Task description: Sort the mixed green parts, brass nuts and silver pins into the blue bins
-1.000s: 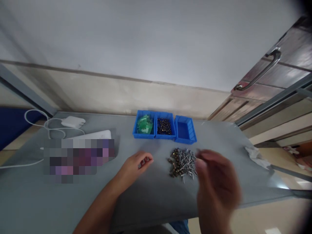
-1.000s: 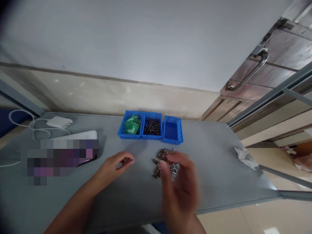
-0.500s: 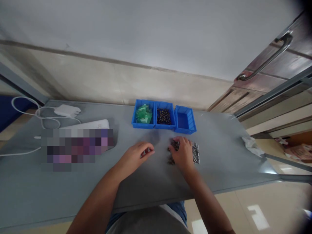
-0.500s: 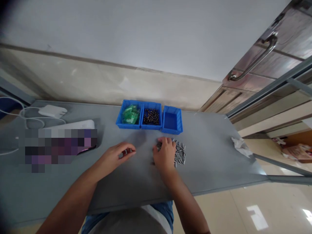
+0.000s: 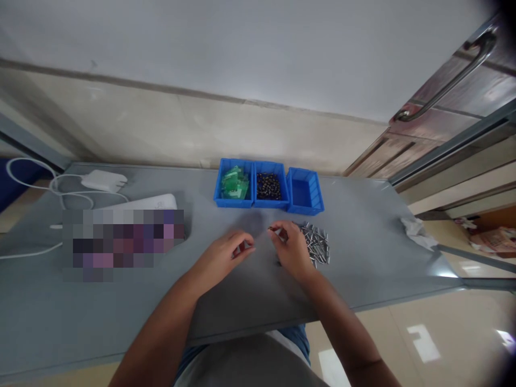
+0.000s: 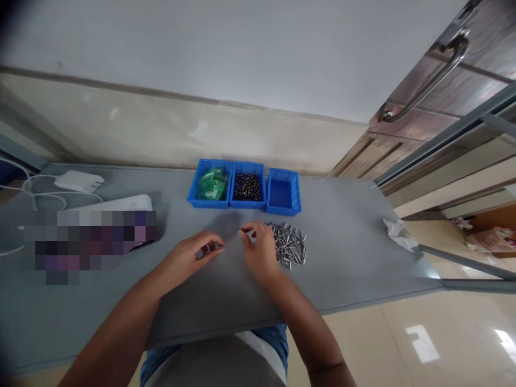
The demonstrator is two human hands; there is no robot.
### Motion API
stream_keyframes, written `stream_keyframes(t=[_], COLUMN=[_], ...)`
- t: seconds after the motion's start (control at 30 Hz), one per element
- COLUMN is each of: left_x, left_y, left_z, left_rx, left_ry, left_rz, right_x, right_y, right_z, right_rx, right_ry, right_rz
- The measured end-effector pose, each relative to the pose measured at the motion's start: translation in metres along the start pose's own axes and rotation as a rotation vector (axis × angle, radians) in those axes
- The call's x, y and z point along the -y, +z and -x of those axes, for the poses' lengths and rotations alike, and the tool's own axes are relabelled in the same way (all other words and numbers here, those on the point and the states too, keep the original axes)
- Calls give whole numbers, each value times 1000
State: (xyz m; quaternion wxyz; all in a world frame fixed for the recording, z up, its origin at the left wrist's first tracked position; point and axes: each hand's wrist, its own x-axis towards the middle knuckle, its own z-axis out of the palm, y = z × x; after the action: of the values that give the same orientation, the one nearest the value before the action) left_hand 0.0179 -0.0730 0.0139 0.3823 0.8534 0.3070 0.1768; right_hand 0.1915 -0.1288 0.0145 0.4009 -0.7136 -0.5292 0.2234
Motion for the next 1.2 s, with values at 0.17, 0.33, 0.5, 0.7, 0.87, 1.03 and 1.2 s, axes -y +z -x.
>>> stream_keyframes(t=[0.17,0.33,0.5,0.7,0.87,1.03,1.2], left_x=[1,2,-1,-3,-4,-5,-3], left_y=[3,4,3,1,1,-1,-3], left_z=[-1,-1,-1,-3,-4,-3,-4], left_rx=[-28,-72,-126,-221,-231,-253,-264], left_ry=[-31,-46,-17,55,80,63,65], left_rz=[12,6,0,-4,0,-16,-68], right_x=[17,15,5,1,4,-1,7], right_y=[8,13,17,21,21,23,20], right_z=[0,2,5,8,9,10,9], right_rx=[204,298,324,385,425,377,203], right_ry=[99,273,373,446,459,403,206], right_rz=[-459,-747,-918,-1030,-1070,-1009,-736])
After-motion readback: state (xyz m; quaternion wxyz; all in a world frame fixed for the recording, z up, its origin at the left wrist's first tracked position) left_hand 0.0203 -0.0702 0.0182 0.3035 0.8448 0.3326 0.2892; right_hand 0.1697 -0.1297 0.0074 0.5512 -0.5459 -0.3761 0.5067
